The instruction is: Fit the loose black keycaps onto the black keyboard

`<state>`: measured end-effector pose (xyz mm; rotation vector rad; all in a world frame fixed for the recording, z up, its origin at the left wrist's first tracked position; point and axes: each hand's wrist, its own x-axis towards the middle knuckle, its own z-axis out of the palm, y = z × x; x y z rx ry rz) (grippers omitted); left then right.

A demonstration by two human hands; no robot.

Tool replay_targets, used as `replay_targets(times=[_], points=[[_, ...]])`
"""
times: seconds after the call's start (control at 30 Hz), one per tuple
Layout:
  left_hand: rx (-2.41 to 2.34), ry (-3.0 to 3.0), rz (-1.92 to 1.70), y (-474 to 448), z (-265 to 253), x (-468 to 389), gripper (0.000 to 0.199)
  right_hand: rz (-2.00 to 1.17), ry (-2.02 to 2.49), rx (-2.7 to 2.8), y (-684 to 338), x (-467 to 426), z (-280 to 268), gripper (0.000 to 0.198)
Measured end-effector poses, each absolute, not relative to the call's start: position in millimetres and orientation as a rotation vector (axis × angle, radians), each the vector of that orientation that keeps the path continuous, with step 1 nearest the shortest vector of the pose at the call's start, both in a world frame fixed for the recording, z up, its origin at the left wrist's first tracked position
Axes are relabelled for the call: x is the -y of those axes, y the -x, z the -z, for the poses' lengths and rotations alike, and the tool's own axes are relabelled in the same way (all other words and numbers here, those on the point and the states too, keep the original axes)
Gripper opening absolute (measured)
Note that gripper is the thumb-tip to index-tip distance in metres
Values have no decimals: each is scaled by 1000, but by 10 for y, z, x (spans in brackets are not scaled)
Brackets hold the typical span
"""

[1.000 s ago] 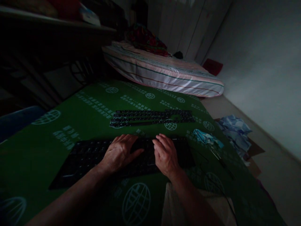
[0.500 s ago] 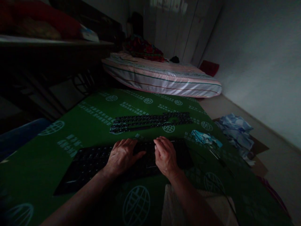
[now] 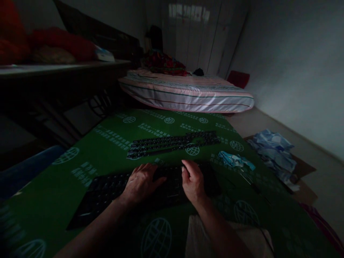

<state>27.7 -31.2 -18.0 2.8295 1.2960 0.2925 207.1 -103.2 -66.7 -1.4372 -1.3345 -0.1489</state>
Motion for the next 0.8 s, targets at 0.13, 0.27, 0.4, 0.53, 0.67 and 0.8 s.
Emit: replay_targets(times=[0.13,0.27,0.4,0.53,0.67,0.8], points=[[-1275,-2826,-319,-279,202,275,35,111,1437,1293,-2073,1029,663,24],[-1255,-2786,-339,-279,233,224,34,73,1432,1261,-2071,1017,665,24],[-1169,-2749,-334,-286,238,189,33,48,1434,1231,-2075,1008,678,23],[-1098,-2738,-343,-280,249,176,35,-2,1440,1213,-2091,1014,687,23],[-1071,-2754,-370,-253,280,185,39,-42,1451,1203,-2101,1021,690,22],[-1046,-2761,-441,-227,309,194,38,-45,1454,1200,-2098,1019,699,22]])
